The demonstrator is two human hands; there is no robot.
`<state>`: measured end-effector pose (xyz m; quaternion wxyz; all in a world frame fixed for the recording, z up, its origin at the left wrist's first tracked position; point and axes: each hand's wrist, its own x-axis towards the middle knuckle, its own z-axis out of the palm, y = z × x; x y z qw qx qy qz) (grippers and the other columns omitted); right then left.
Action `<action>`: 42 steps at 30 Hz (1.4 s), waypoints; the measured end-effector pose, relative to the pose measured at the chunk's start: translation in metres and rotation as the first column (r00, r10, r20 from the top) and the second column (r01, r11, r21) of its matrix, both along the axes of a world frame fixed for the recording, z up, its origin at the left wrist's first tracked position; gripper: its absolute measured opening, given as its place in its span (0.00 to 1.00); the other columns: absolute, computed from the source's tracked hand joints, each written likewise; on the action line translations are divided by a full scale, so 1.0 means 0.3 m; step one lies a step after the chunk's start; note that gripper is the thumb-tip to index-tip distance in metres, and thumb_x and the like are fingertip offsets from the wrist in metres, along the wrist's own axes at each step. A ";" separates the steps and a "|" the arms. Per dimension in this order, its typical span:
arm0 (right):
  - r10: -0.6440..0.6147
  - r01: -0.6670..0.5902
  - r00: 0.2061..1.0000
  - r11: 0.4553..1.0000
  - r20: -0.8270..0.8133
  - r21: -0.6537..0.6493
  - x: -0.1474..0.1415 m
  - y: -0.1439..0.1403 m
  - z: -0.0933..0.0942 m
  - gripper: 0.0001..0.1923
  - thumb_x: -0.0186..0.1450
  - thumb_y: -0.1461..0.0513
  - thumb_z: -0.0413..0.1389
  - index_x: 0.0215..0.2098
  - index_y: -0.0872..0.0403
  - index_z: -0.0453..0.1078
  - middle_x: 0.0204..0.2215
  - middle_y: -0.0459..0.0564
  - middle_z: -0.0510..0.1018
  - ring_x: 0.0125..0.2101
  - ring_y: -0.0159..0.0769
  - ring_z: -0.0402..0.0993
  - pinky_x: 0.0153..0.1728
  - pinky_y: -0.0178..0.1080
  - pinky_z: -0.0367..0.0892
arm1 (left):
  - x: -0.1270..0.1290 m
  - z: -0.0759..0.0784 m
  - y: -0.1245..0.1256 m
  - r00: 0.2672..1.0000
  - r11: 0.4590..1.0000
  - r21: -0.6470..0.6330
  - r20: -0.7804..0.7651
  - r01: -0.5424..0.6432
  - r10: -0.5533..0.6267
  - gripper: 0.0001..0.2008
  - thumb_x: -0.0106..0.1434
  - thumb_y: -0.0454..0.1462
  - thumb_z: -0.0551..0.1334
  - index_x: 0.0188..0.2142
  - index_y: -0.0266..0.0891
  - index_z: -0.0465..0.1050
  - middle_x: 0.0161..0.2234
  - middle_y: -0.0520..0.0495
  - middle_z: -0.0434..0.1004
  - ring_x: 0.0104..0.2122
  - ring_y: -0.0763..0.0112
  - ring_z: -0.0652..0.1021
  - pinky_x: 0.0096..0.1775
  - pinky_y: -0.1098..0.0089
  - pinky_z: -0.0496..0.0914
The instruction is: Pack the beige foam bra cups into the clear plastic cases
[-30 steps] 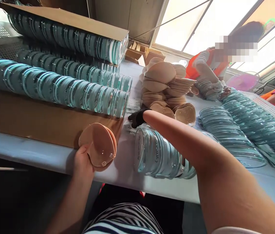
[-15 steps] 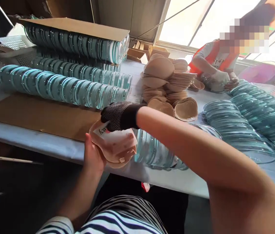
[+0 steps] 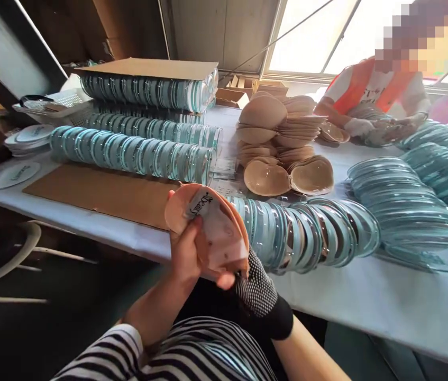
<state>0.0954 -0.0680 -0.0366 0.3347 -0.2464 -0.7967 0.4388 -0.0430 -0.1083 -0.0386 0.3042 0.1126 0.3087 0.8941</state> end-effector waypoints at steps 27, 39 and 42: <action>0.072 -0.275 0.925 0.804 -0.372 -0.528 0.099 0.054 0.058 0.37 0.54 0.50 0.65 0.60 0.46 0.65 0.56 0.49 0.73 0.55 0.43 0.70 0.56 0.48 0.67 | -0.111 0.093 -0.022 0.453 0.971 -0.232 -0.873 -0.059 -0.181 0.18 0.58 0.42 0.68 0.49 0.48 0.78 0.57 0.46 0.72 0.57 0.55 0.71 0.61 0.56 0.62; -0.073 -0.306 0.893 0.623 -0.443 -0.720 0.117 0.014 0.049 0.24 0.60 0.54 0.61 0.53 0.49 0.70 0.50 0.51 0.77 0.46 0.39 0.76 0.51 0.43 0.71 | -0.038 0.125 -0.070 -0.158 0.924 -0.213 -0.949 -0.318 -0.273 0.25 0.56 0.39 0.70 0.54 0.54 0.74 0.58 0.47 0.68 0.56 0.51 0.70 0.59 0.53 0.64; -0.218 -0.089 0.924 0.673 -0.313 -0.734 0.143 0.067 0.041 0.22 0.56 0.54 0.64 0.47 0.52 0.73 0.44 0.51 0.80 0.43 0.41 0.78 0.48 0.43 0.73 | -0.034 0.145 -0.059 -0.098 0.977 -0.187 -0.976 -0.098 -0.196 0.32 0.60 0.46 0.67 0.63 0.53 0.62 0.62 0.45 0.64 0.60 0.51 0.67 0.61 0.51 0.62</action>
